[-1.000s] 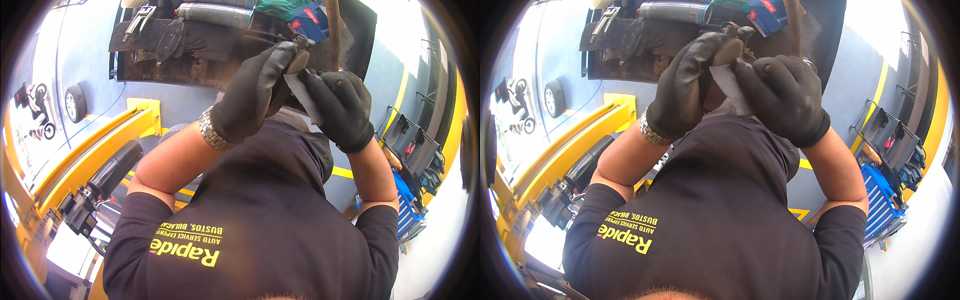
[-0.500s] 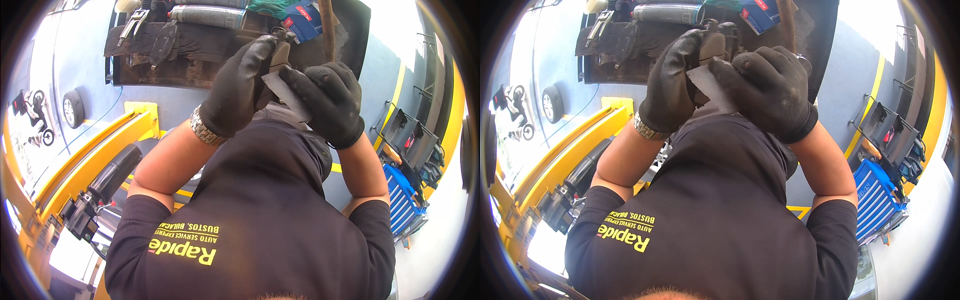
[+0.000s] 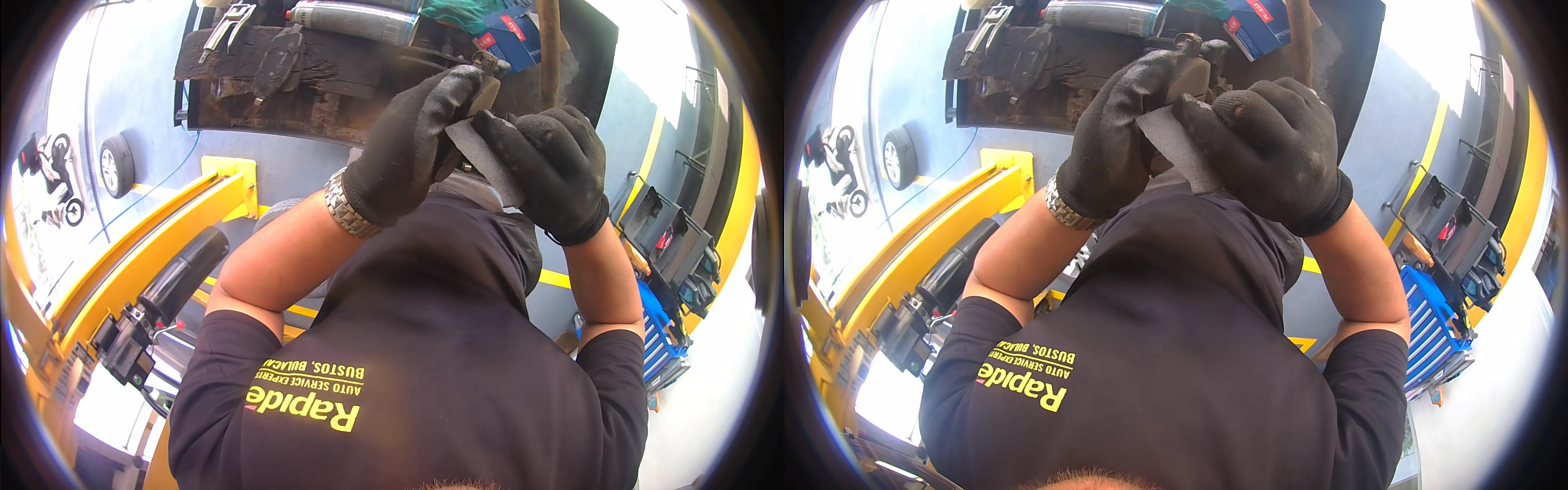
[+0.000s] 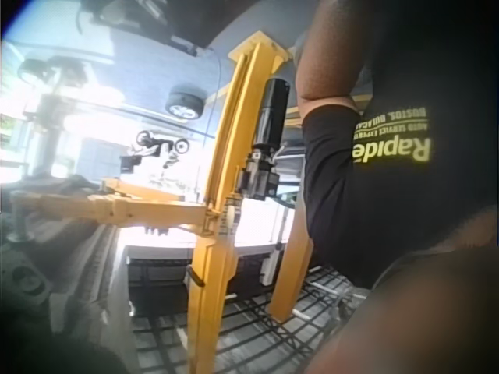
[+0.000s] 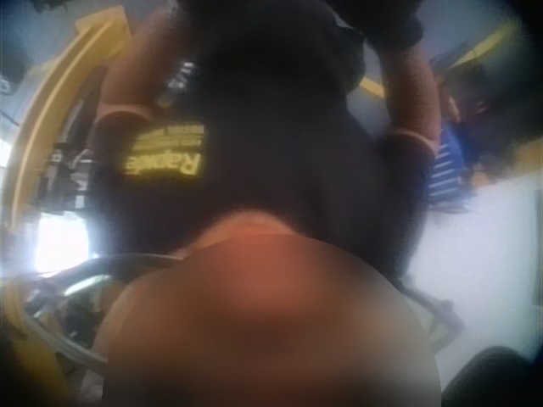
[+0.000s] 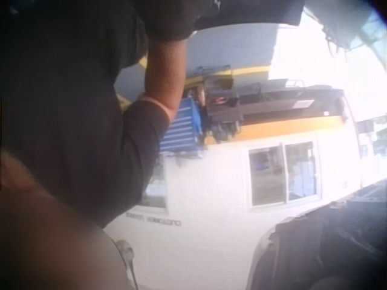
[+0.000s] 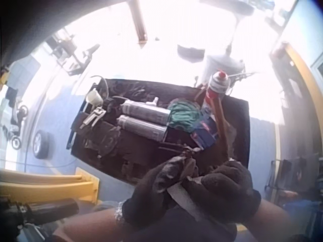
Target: The person handles a metal funnel and places it on a cart, then picks up brake pads and uses sandpaper to smooth their surfaces. The person repeatedly sands each pad and places them on the cart.
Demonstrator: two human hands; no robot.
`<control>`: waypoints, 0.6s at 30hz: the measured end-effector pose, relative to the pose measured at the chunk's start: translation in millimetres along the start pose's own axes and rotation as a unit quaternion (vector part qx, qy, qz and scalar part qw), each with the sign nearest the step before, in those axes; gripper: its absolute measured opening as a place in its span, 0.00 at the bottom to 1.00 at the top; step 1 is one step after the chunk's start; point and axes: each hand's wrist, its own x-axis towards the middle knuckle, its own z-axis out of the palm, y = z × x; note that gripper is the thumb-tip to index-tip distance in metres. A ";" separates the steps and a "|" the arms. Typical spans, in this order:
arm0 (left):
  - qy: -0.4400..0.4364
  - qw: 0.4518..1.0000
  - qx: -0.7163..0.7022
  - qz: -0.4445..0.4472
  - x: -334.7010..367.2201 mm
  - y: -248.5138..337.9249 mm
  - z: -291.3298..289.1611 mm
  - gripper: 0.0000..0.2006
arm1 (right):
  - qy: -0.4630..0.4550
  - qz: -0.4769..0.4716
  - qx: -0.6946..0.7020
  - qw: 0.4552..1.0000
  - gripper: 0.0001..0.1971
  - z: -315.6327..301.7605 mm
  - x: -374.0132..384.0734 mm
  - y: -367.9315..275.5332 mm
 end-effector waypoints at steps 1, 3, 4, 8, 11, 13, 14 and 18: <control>-0.002 1.000 0.022 0.014 -0.1 0.0 -0.6 0.18 | 0.007 -0.002 -0.008 1.000 0.25 1.5 0.1 0.4; -0.007 1.000 0.026 0.009 0.9 5.8 -1.7 0.18 | 0.020 -0.005 -0.023 1.000 0.24 4.4 1.0 1.9; 0.011 1.000 0.003 -0.027 0.0 6.8 -2.9 0.19 | 0.012 -0.003 -0.025 1.000 0.24 5.0 1.7 2.4; 0.106 0.957 -0.209 -0.173 -1.4 4.3 -13.7 0.20 | -0.057 0.042 -0.031 0.997 0.23 15.3 -18.9 31.2; 0.166 0.873 -0.414 -0.196 1.7 14.1 -28.3 0.24 | -0.045 0.040 -0.007 0.998 0.21 20.2 -35.9 23.8; 0.150 0.883 -0.385 -0.223 5.7 14.6 -27.8 0.24 | -0.022 0.003 0.037 0.999 0.24 18.8 -24.0 5.4; 0.138 0.889 -0.370 -0.234 10.5 13.9 -28.4 0.24 | -0.022 -0.012 0.035 0.999 0.26 19.9 -15.5 -0.9; 0.116 0.897 -0.368 -0.214 6.5 13.0 -12.5 0.20 | -0.027 -0.038 0.030 0.998 0.29 21.7 -0.5 -8.1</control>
